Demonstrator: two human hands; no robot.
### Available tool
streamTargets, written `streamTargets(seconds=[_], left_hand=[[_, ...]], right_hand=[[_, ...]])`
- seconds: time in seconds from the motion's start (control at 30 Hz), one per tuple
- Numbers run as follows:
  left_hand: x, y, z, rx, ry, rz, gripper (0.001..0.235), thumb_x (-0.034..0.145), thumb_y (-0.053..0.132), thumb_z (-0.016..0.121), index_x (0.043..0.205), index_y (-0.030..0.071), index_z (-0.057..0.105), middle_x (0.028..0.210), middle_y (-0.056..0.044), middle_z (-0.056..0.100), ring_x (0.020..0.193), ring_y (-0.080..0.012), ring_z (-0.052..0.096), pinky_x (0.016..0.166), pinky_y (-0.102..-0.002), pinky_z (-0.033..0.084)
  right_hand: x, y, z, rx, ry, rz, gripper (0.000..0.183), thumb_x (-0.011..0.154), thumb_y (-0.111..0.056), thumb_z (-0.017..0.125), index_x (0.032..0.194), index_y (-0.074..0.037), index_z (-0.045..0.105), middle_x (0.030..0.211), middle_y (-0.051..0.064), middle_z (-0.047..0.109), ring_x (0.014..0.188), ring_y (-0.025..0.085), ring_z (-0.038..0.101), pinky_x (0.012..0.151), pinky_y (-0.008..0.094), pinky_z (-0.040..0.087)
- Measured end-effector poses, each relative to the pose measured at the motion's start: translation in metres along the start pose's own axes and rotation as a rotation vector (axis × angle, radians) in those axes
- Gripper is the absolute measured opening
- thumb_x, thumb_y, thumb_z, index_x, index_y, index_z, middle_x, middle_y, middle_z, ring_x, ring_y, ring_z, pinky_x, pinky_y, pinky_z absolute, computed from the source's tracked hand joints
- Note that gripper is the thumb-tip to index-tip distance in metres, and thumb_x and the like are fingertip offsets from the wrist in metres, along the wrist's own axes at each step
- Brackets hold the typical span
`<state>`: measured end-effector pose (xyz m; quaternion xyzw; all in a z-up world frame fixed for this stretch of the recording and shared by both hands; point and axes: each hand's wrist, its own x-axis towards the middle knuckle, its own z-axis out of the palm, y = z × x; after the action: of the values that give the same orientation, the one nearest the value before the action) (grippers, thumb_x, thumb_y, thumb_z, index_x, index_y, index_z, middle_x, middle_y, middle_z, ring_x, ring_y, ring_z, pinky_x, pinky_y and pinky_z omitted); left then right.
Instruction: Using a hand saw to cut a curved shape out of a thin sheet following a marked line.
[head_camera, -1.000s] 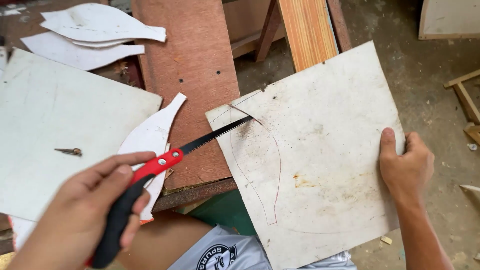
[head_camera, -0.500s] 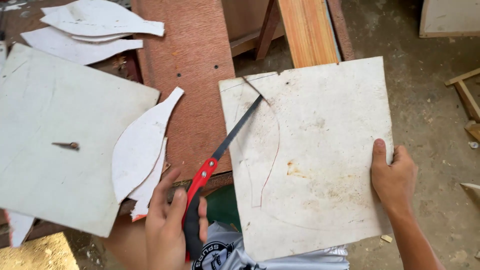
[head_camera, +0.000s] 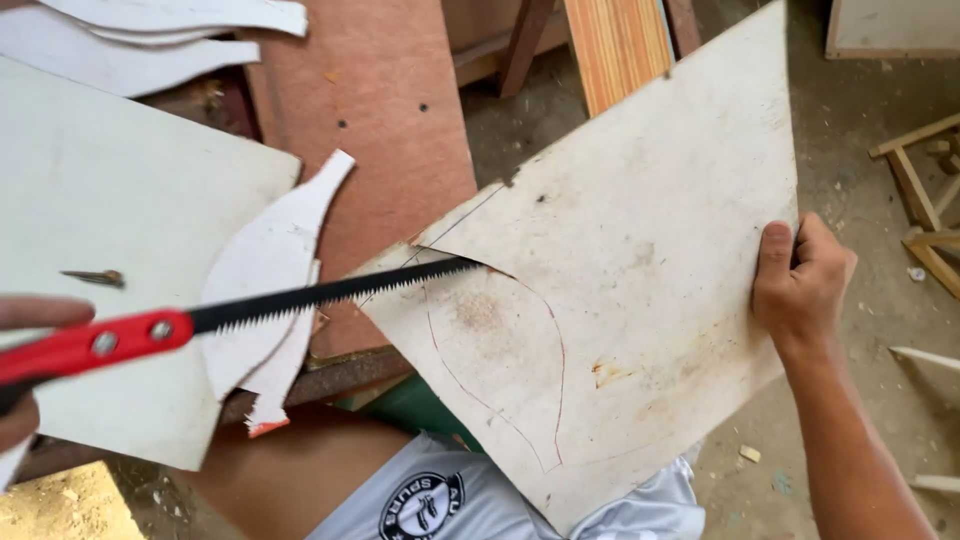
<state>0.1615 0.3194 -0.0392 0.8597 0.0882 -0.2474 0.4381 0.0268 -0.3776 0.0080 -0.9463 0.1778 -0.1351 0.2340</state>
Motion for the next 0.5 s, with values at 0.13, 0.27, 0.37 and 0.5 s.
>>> streamTargets(seconds=[0.13,0.27,0.37,0.5], left_hand=[[-0.045,0.150,-0.077,0.104,-0.084,0.006,0.051,0.092,0.004,0.052,0.138,0.005,0.076,0.087,-0.031,0.080,0.037,-0.0437,0.054,0.034,-0.046,0.035],[-0.032,0.262,-0.059,0.434,-0.081,0.003,0.041,0.112,0.013,0.051,0.109,0.003,0.092,0.060,-0.034,0.071,0.044,-0.0425,0.050,0.042,-0.048,0.036],[-0.039,0.286,-0.022,1.122,-0.018,-0.131,0.048,0.096,0.078,0.042,0.112,0.046,0.073,0.100,0.004,0.081,0.096,-0.0265,0.076,0.080,-0.042,0.049],[-0.036,0.273,-0.004,1.523,0.039,0.193,0.050,0.095,0.082,0.035,0.110,0.040,0.058,0.077,0.012,0.077,0.077,-0.0195,0.077,0.065,-0.035,0.051]], right_hand=[[0.015,-0.001,0.005,0.006,0.008,-0.080,0.056,0.117,-0.036,0.052,0.075,-0.007,0.029,0.065,0.001,0.029,0.057,0.015,0.026,0.051,0.037,0.017],[0.015,-0.003,0.007,-0.022,-0.036,-0.051,0.057,0.119,-0.033,0.053,0.075,-0.006,0.031,0.067,0.004,0.032,0.062,0.018,0.029,0.055,0.039,0.019],[0.014,-0.009,0.001,-0.069,-0.104,0.083,0.057,0.120,-0.031,0.056,0.075,-0.004,0.034,0.066,0.006,0.037,0.060,0.020,0.032,0.052,0.041,0.024],[0.003,0.014,0.008,-0.050,-0.132,0.169,0.055,0.122,-0.030,0.056,0.075,-0.003,0.042,0.068,0.007,0.043,0.062,0.019,0.036,0.052,0.038,0.029]])
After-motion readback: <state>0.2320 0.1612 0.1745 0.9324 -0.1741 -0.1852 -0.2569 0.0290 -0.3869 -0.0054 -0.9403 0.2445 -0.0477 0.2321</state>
